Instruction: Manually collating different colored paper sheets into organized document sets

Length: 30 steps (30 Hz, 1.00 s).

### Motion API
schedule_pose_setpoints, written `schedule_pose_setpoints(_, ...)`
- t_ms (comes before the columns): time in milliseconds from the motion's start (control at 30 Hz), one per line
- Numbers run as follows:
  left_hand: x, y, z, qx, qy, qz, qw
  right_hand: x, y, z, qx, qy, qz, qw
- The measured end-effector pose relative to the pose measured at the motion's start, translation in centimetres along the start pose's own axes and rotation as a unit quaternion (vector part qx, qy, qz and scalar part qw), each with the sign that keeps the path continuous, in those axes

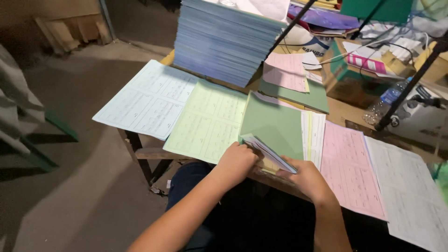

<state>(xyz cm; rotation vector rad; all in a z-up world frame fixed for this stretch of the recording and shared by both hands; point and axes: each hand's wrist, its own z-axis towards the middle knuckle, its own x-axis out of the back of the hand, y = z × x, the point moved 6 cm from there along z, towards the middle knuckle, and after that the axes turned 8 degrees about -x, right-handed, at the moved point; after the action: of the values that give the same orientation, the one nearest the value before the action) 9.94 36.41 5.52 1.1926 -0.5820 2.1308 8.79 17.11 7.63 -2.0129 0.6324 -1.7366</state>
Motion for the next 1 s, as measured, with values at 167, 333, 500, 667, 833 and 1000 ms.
schedule_pose_setpoints(167,-0.5,-0.6,-0.4,0.005,-0.01,0.003,1.0,0.3,-0.9,-0.9,-0.004,-0.004,0.039,0.999)
schedule_pose_setpoints(333,0.6,-1.2,-0.5,0.025,-0.022,-0.045,0.998,0.5,-1.4,-1.0,0.006,-0.003,0.026,1.0)
schedule_pose_setpoints(500,3.3,-0.7,0.7,0.003,0.058,-0.022,0.998,0.1,-2.9,-2.4,0.028,0.018,-0.028,0.999)
schedule_pose_setpoints(667,3.3,-0.6,0.2,0.004,0.197,0.001,0.98,-3.3,0.0,-0.6,0.067,0.162,-0.238,0.955)
schedule_pose_setpoints(833,1.8,-7.9,-4.3,0.051,0.17,-0.074,0.981,-0.4,4.5,2.9,-0.025,0.204,-0.221,0.953)
schedule_pose_setpoints(1000,7.5,-14.2,-10.3,0.132,-0.116,-0.035,0.984,3.2,-10.7,-1.7,0.082,0.301,-0.076,0.947)
